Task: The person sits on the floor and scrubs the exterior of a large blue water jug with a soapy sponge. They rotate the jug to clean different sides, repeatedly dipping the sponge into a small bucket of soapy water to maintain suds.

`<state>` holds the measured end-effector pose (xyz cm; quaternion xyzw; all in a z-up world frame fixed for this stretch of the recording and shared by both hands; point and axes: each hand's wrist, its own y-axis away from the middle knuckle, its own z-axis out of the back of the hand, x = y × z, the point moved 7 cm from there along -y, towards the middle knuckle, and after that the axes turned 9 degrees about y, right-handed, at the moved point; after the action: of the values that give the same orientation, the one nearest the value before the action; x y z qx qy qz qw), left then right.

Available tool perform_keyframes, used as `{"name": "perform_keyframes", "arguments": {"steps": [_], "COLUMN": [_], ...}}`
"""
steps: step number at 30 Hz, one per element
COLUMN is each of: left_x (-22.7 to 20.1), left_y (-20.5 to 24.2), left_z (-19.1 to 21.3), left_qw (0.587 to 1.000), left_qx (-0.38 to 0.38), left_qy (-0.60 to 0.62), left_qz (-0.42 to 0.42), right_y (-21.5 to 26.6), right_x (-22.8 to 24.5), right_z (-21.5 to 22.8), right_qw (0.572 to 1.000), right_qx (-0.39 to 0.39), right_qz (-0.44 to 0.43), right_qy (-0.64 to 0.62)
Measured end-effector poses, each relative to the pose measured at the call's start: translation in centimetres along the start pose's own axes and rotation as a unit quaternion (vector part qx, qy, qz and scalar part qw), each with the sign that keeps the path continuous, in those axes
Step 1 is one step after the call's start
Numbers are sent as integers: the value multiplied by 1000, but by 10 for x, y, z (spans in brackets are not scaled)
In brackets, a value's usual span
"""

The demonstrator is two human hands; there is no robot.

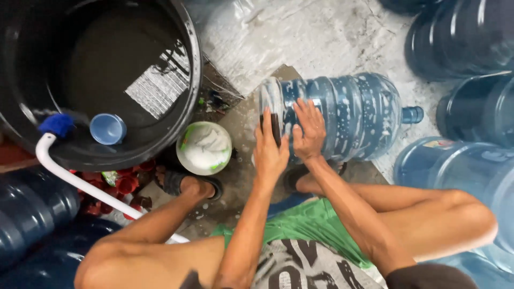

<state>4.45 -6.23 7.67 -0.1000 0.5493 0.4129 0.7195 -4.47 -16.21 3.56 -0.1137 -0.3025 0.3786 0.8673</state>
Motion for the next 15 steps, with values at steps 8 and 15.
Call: {"name": "perform_keyframes", "arguments": {"steps": [8,15], "left_x": [23,11], "left_y": [-96,-65], "left_z": [-18,4], "left_qw": [998,998], "left_qx": [11,15], "left_qy": [-67,-13], "left_qz": [18,58], "right_y": [22,9], "right_x": [6,-211], "right_z": [15,129], "right_qw": [999,908], "right_qx": [-33,-283], "right_qz": [-26,-308], "right_qy": [-4,40]}}
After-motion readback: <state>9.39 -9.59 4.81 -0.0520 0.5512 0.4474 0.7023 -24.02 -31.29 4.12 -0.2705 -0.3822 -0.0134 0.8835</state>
